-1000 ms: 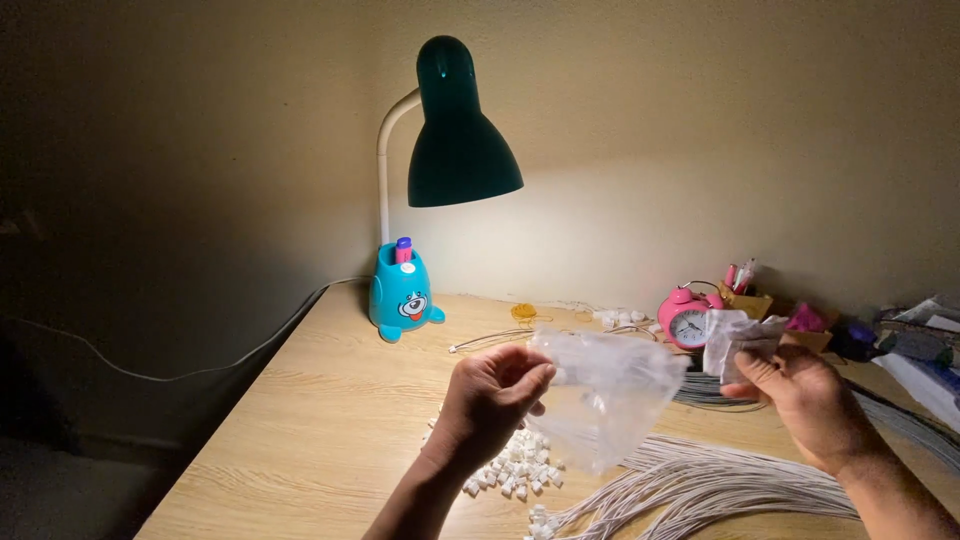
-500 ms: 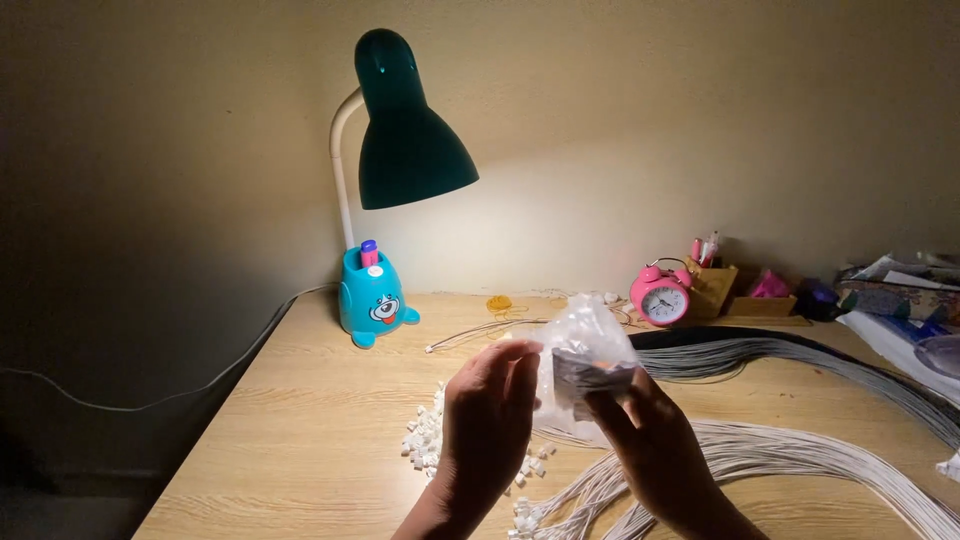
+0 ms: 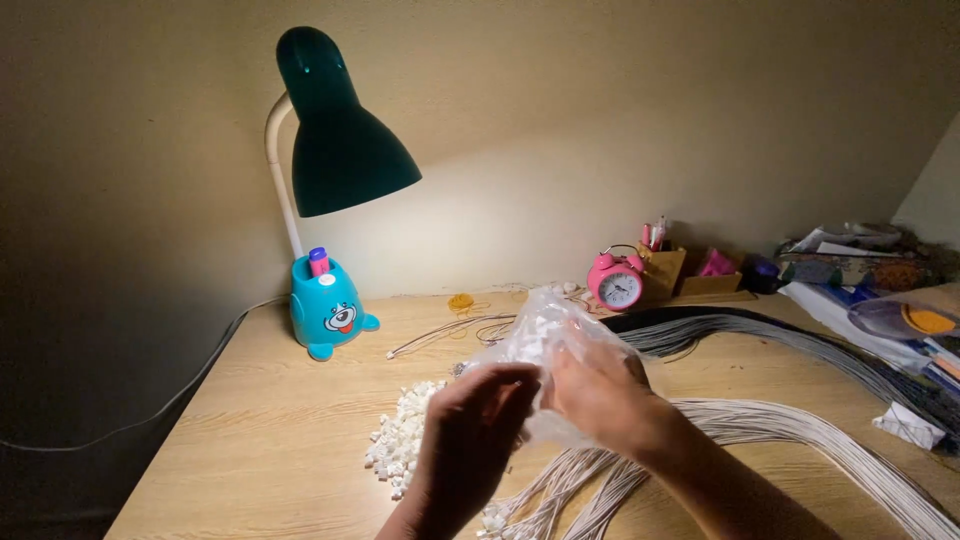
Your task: The person opens a plastic bag and pours small white plastic connectors onto a wooden desk. They then pick up a bundle of LED light strings and begin attaching the connectors to the ends of the wires by hand.
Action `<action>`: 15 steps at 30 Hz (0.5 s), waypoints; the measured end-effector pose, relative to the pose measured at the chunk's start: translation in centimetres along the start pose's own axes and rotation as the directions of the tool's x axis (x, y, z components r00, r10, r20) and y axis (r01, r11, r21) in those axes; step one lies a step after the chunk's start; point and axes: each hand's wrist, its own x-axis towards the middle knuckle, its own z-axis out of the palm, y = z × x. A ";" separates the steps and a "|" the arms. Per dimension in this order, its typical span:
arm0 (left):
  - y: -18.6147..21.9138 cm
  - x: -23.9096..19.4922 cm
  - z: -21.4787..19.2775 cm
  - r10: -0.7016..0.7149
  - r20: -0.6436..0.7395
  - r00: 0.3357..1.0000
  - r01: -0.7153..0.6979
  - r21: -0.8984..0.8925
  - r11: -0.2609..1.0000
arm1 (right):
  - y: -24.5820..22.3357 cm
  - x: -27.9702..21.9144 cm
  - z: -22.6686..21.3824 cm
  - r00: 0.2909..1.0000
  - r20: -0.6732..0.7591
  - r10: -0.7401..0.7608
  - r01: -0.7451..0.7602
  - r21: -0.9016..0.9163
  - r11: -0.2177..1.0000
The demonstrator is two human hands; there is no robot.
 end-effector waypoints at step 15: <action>-0.9 -0.5 -0.4 -0.445 0.190 0.875 0.481 -0.251 0.840 | 3.0 -4.9 5.1 0.455 -0.875 0.167 0.588 0.436 0.681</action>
